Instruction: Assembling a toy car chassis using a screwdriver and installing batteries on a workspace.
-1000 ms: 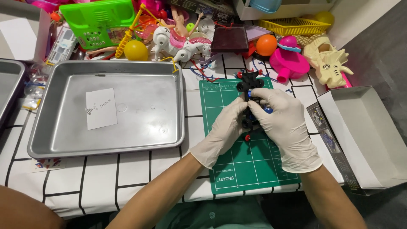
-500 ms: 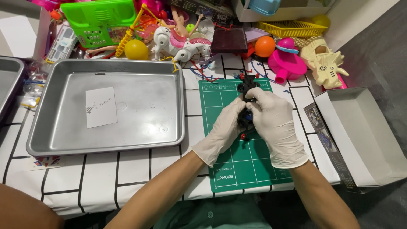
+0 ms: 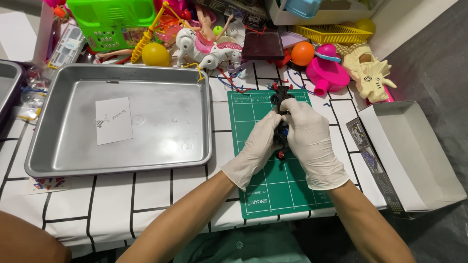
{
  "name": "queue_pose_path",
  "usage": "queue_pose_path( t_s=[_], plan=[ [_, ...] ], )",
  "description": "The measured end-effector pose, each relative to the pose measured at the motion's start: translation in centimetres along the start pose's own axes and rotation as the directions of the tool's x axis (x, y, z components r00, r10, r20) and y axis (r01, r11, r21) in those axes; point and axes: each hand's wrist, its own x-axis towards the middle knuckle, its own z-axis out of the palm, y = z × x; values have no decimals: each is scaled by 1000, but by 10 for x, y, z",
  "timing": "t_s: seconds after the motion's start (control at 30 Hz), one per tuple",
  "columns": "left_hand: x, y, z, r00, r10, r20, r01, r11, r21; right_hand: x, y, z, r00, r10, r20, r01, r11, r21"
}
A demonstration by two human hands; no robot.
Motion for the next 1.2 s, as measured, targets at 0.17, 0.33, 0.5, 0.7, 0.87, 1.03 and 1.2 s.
queue_pose_path(
  t_s=[0.17,0.33,0.5,0.7,0.87,1.03,1.2],
  plan=[
    [27,-29,-20,997,73,34,-74,997,29,-2,16,10,998,-34,-49,34,999,-1],
    [4,-11,-10,994,90,56,-90,996,-5,3,31,7,991,-130,-20,128,988,-85],
    [-15,-6,-9,972,209,102,-228,945,233,9,37,-18,827,-539,160,521,629,-577],
    [25,-33,-29,955,251,158,-288,915,283,25,44,-46,677,-664,317,699,446,-559],
    [5,-18,-14,981,147,125,-169,969,182,35,57,-37,574,-725,380,757,294,-583],
    [-10,6,-9,986,-59,157,12,958,286,39,72,-1,684,-682,259,702,521,-486],
    [-53,30,13,990,28,140,-41,995,95,45,66,-17,447,-756,479,767,49,-639]
  ],
)
